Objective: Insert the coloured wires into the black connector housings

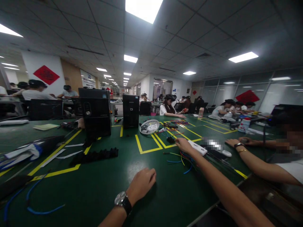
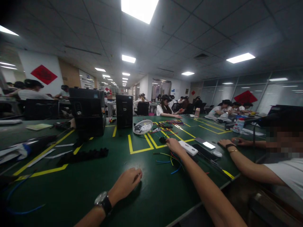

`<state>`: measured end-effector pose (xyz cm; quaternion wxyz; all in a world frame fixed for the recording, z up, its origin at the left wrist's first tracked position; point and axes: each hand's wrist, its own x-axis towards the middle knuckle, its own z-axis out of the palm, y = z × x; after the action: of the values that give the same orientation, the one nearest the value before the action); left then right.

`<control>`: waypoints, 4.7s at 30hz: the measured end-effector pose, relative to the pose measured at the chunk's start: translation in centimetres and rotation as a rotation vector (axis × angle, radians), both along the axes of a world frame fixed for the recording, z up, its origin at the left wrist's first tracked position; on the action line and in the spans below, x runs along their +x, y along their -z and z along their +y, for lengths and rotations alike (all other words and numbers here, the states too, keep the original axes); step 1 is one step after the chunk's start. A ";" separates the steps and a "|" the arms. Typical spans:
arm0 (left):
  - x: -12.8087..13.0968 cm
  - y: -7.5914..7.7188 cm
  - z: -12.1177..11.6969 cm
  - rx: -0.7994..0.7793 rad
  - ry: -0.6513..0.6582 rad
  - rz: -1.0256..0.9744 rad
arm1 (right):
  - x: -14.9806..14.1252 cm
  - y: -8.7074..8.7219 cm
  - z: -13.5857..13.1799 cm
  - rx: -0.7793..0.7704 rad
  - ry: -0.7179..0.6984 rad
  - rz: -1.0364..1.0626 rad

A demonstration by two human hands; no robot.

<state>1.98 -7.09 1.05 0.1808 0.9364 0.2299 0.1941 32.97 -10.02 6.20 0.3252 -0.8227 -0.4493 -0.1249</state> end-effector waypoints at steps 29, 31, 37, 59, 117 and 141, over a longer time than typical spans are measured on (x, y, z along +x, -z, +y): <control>-0.9 1.0 5.0 -1.170 -0.439 -1.167 | -12.6 0.0 -3.2 -0.167 -0.532 -0.085; -0.6 0.8 4.7 -1.190 -0.403 -1.174 | -7.9 -0.6 -4.4 -0.281 -0.274 -0.053; 0.2 0.7 4.7 -1.268 -0.337 -1.185 | 0.3 0.5 -6.7 -0.445 -0.144 0.012; -1.0 0.6 4.3 -1.161 -0.295 -1.060 | 1.0 -2.1 -7.8 -0.111 -0.050 0.102; -4.4 -0.5 9.1 -1.163 -0.343 -1.401 | -21.7 -0.4 1.8 0.584 -0.697 0.354; -4.3 -1.6 8.3 -1.146 -0.190 -1.449 | -23.1 3.1 2.6 0.217 -0.902 -0.059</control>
<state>-2.33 1.21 2.63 0.6987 0.3316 0.1975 0.6024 9.89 -7.38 3.06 0.4182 -0.5025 -0.7556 -0.0408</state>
